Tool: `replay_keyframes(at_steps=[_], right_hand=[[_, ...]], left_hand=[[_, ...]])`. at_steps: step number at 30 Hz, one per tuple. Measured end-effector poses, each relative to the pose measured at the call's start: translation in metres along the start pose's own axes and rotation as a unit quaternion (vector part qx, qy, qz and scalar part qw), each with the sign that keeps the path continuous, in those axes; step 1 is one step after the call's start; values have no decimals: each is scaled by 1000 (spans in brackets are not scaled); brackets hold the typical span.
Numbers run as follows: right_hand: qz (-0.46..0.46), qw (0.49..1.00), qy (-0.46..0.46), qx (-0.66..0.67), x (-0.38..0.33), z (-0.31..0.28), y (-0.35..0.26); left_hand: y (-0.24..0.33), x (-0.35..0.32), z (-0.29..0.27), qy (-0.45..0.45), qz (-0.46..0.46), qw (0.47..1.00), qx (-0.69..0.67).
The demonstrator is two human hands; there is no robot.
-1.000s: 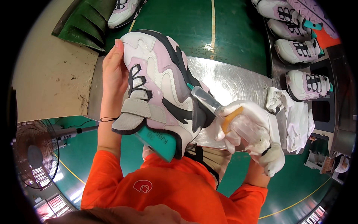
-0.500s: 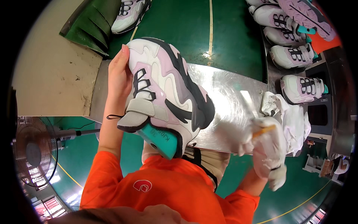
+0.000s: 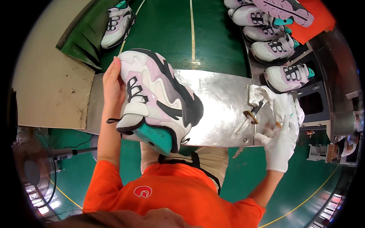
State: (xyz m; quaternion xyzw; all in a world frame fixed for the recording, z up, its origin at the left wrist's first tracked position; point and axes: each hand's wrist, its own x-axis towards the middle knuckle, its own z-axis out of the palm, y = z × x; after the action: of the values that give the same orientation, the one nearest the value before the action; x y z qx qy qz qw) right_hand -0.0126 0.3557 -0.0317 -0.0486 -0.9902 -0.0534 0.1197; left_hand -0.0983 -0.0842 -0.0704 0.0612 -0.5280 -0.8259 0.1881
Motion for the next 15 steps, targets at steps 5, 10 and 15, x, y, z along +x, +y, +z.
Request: replay_keyframes(at_steps=[5,10,15], right_hand=[[-84,991,10,107,8,6,-43],[-77,988,-117,69,20,17,-56],[-137,971,-158,112,6,4,-55]], left_hand=[[-4,2,-6,-25,-6,999,-19],[-1,1,-4,-20,4,1000,1],[2,-2,-3,-22,-4,1000,9]])
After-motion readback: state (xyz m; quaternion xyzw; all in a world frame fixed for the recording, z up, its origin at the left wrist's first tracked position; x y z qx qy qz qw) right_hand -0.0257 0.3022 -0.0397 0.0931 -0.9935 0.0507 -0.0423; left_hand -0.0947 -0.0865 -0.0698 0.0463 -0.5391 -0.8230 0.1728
